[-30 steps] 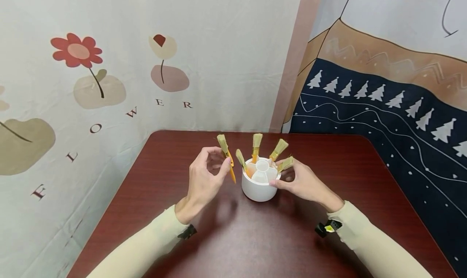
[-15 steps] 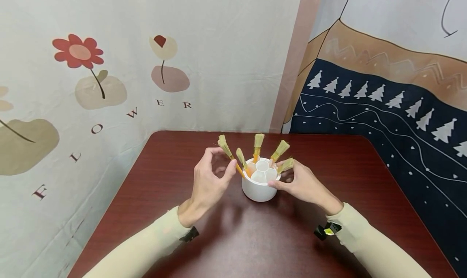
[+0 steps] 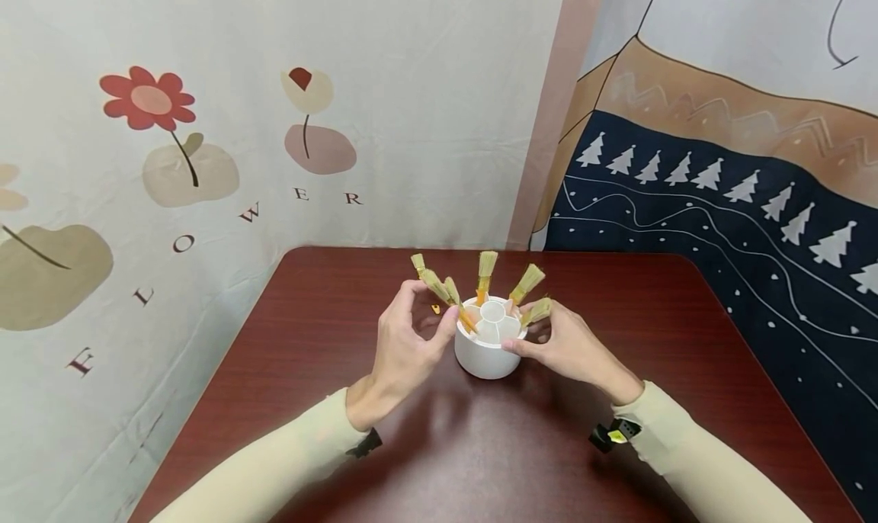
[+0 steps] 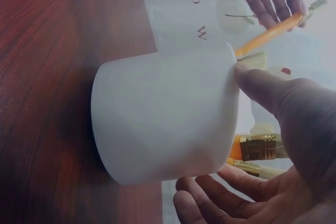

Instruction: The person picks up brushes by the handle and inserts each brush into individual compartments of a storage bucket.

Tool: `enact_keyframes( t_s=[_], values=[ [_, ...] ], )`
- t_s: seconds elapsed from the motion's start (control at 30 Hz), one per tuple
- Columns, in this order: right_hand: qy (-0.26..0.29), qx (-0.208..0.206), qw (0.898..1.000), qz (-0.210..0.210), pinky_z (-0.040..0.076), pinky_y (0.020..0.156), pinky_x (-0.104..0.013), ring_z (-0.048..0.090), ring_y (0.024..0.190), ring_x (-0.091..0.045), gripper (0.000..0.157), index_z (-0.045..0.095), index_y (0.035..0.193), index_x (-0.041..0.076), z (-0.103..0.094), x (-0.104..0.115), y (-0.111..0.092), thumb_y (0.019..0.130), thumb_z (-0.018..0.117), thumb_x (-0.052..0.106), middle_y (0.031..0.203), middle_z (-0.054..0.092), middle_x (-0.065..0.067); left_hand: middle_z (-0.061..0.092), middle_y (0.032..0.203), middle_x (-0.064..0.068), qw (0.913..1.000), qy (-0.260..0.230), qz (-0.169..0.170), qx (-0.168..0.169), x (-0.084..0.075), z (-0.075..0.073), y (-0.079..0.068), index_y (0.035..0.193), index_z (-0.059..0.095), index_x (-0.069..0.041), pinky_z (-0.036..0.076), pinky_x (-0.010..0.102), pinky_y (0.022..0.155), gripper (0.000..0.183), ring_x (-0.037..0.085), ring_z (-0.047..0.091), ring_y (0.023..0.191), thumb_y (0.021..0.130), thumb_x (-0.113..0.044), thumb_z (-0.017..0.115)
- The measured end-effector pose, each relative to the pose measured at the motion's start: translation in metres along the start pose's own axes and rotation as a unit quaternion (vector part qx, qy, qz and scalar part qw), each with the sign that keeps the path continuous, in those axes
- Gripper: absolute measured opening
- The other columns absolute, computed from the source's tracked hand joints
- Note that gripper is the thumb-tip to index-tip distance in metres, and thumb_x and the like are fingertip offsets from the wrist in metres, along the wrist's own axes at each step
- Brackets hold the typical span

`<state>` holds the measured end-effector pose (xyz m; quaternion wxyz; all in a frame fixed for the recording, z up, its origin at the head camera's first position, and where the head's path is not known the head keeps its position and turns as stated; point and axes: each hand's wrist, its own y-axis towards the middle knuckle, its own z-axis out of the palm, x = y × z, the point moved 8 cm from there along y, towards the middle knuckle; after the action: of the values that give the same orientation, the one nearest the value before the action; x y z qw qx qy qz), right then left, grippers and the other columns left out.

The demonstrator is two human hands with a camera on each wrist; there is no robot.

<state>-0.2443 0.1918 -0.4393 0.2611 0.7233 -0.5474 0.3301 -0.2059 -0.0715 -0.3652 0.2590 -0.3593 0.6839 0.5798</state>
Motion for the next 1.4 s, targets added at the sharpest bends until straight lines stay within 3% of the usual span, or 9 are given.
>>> enact_keyframes(
  t_s=[0.17, 0.77, 1.03, 1.2, 1.4],
  values=[
    [-0.009, -0.006, 1.000, -0.004, 0.070, 0.093, -0.039, 0.080, 0.112, -0.022, 0.077, 0.067, 0.150, 0.009, 0.000, 0.001, 0.000, 0.094, 0.098, 0.052, 0.139, 0.078, -0.014, 0.080, 0.116, 0.016, 0.9999, 0.001, 0.001, 0.015, 0.004, 0.008, -0.004, 0.123, 0.066, 0.000, 0.073, 0.032, 0.089, 0.030, 0.029, 0.088, 0.095, 0.101, 0.000, 0.087],
    [-0.022, -0.014, 1.000, -0.004, 0.070, 0.093, -0.039, 0.081, 0.112, -0.023, 0.076, 0.067, 0.148, 0.007, -0.001, 0.004, 0.000, 0.094, 0.098, 0.052, 0.139, 0.078, -0.014, 0.086, 0.109, 0.009, 0.9971, 0.052, 0.000, 0.055, 0.025, 0.027, -0.014, 0.120, 0.070, -0.008, 0.074, 0.035, 0.085, 0.030, 0.024, 0.087, 0.094, 0.099, -0.006, 0.092],
    [-0.027, -0.022, 0.999, -0.009, 0.068, 0.092, -0.037, 0.081, 0.109, -0.021, 0.074, 0.069, 0.146, 0.007, 0.000, 0.004, -0.002, 0.094, 0.098, 0.051, 0.136, 0.079, -0.013, 0.083, 0.103, 0.007, 0.9927, 0.105, 0.003, 0.059, 0.034, 0.029, -0.019, 0.117, 0.070, -0.009, 0.073, 0.034, 0.081, 0.030, 0.022, 0.084, 0.090, 0.098, -0.010, 0.094],
    [-0.026, -0.023, 0.999, -0.007, 0.069, 0.092, -0.039, 0.082, 0.110, -0.021, 0.074, 0.070, 0.146, 0.007, 0.002, 0.004, -0.003, 0.095, 0.097, 0.053, 0.136, 0.079, -0.013, 0.081, 0.107, 0.008, 0.9875, 0.147, -0.001, 0.058, 0.039, 0.027, -0.021, 0.115, 0.069, -0.009, 0.071, 0.032, 0.084, 0.032, 0.022, 0.085, 0.096, 0.098, -0.015, 0.095],
    [-0.027, -0.027, 0.999, -0.001, 0.070, 0.095, -0.042, 0.082, 0.112, -0.022, 0.074, 0.069, 0.144, 0.007, 0.002, 0.004, -0.006, 0.095, 0.097, 0.054, 0.135, 0.079, -0.013, 0.082, 0.109, 0.008, 0.9853, 0.160, -0.007, 0.060, 0.044, 0.028, -0.022, 0.115, 0.070, -0.010, 0.072, 0.039, 0.087, 0.031, 0.023, 0.085, 0.101, 0.097, -0.017, 0.095]
  ],
)
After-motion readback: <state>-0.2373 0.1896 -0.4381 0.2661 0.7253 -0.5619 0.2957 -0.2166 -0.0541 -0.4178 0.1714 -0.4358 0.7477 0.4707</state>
